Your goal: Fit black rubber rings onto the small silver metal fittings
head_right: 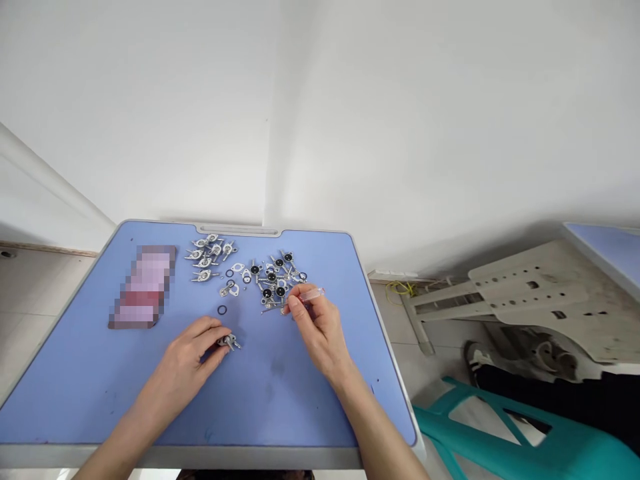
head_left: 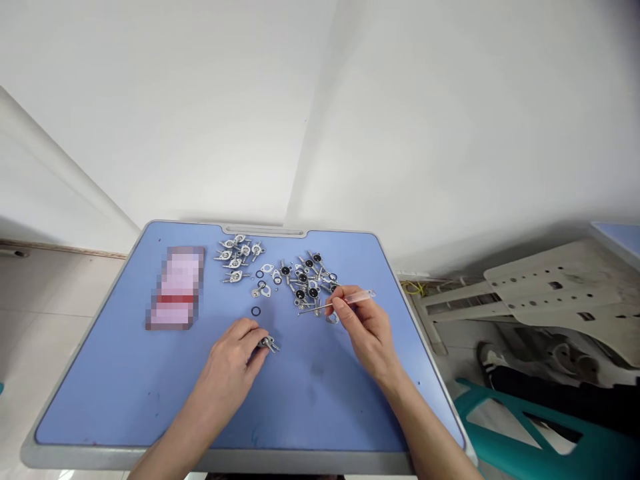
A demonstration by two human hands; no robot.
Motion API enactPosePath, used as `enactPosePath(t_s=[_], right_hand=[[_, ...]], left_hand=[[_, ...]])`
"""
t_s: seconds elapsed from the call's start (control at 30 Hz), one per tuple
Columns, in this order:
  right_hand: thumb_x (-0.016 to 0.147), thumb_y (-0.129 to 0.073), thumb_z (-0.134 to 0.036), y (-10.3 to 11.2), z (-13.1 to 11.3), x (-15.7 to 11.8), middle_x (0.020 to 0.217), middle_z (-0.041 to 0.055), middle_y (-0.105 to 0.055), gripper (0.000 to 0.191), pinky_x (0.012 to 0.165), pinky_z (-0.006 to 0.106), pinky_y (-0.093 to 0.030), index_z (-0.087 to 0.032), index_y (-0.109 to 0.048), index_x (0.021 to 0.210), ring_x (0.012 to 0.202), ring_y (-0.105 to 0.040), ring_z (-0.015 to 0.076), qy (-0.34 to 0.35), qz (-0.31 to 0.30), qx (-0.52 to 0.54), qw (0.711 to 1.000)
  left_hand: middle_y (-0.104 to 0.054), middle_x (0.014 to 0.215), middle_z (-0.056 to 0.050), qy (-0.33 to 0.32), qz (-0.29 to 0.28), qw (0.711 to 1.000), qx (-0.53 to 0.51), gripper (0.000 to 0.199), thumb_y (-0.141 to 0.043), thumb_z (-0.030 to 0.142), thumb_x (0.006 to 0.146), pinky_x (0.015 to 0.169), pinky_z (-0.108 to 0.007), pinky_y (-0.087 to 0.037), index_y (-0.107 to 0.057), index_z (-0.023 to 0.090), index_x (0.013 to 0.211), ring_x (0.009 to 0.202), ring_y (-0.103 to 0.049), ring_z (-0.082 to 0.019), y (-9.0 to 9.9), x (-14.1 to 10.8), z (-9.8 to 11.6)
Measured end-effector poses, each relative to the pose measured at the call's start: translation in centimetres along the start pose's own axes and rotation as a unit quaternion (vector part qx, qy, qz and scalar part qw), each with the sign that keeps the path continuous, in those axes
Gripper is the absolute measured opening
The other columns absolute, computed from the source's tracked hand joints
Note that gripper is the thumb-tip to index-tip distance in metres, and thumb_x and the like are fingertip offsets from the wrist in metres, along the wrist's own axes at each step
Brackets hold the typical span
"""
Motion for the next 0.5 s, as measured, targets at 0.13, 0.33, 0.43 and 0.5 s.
enactPosePath(t_s=[0.13,0.33,0.43,0.5], right_hand=[[0.089,-0.055,-0.037,-0.9,0.4,-0.4,0.082,0.0038,-0.059,0.019,0.053,0.026,-0.033,-0.02,-0.061,0.082,0.066,-0.05,0.0128,-0.043,-0.015,0.058,0.997],[0.085,-0.059,-0.043,-2.3,2.1,-1.2,0.07,0.0019,-0.055,0.023,0.048,0.026,-0.024,-0.02,-0.062,0.088,0.056,-0.041,0.0118,-0.107,-0.066,0.151,0.98],[0.084,-0.059,-0.045,-3.0,2.5,-1.5,0.064,0.0008,-0.053,0.025,0.047,0.027,-0.021,-0.021,-0.061,0.087,0.053,-0.037,0.0119,-0.133,-0.096,0.174,0.971],[0.083,-0.059,-0.046,-3.5,2.5,-1.6,0.062,0.0007,-0.052,0.026,0.047,0.027,-0.021,-0.021,-0.061,0.086,0.053,-0.036,0.0121,-0.143,-0.111,0.174,0.968]], left_hand=[[-0.061,0.102,-0.004,0.002,0.001,1.0,0.003,0.017,-0.052,0.013,0.089,0.082,-0.033,-0.052,-0.063,0.021,0.1,0.092,-0.061,-0.018,0.2,0.1,0.2],[-0.06,0.105,-0.005,-0.001,0.007,1.0,0.012,0.017,-0.052,0.015,0.089,0.083,-0.033,-0.053,-0.063,0.021,0.1,0.095,-0.061,-0.019,0.4,0.2,0.4],[-0.06,0.103,-0.004,-0.002,0.005,1.0,0.009,0.017,-0.051,0.015,0.089,0.081,-0.032,-0.053,-0.063,0.021,0.099,0.093,-0.061,-0.018,0.5,0.2,0.5],[-0.061,0.101,-0.004,0.001,0.002,1.0,0.007,0.017,-0.052,0.014,0.089,0.079,-0.032,-0.053,-0.064,0.021,0.098,0.091,-0.061,-0.018,0.5,0.3,0.6]])
Point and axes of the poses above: each hand's wrist, its own x-axis towards the middle knuckle, its own y-axis out of the back of the hand, z = x × y, the point moved 9 cm from there along x, towards the middle knuckle
